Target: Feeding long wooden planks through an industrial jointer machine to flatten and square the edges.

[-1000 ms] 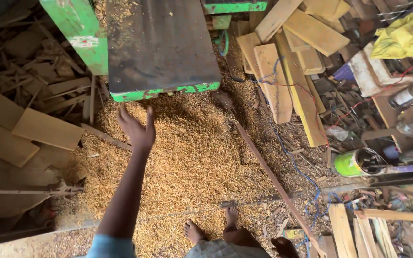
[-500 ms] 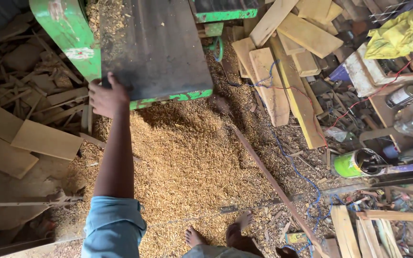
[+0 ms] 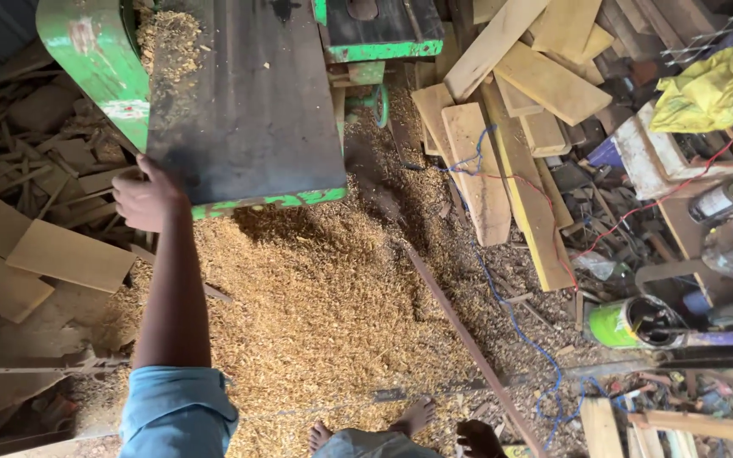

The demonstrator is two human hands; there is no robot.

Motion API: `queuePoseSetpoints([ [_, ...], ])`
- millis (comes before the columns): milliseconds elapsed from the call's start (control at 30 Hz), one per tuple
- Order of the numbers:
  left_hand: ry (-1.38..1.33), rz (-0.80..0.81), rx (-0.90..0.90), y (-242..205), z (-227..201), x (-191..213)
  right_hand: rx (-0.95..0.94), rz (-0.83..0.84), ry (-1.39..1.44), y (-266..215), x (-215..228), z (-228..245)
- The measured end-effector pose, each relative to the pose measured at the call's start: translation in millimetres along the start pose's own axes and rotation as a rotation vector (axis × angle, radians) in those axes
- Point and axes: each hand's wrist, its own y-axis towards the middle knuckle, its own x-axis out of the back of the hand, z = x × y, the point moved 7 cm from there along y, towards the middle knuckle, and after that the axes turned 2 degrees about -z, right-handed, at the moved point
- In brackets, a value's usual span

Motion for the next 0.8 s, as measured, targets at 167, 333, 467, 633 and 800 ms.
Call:
queuePoseSetpoints([
  [167, 0.007, -0.029, -0.011, 6.3, 8.1, -5.1, 0.044, -0.024, -0.283, 7.7, 21.3, 19.4],
  [333, -0.099, -0.067, -0.032, -0.1, 6.0, 7.4, 0.075, -0.02, -0.496, 13.5, 45.3, 33.0],
  [467, -0.083, -0.095, -0.029, 11.0, 7.1, 1.1, 0.182, -0.022, -0.771, 28.6, 50.5, 61.5],
  [633, -0.007, -0.151, -0.101, 22.6, 18.6, -9.7, 0.106, 0.125, -0.816, 32.2, 36.0, 58.7],
  [800, -0.004, -0.105, -0.047, 18.3, 13.2, -2.9, 0.161, 0.156, -0.841, 8.8, 8.6, 93.3],
])
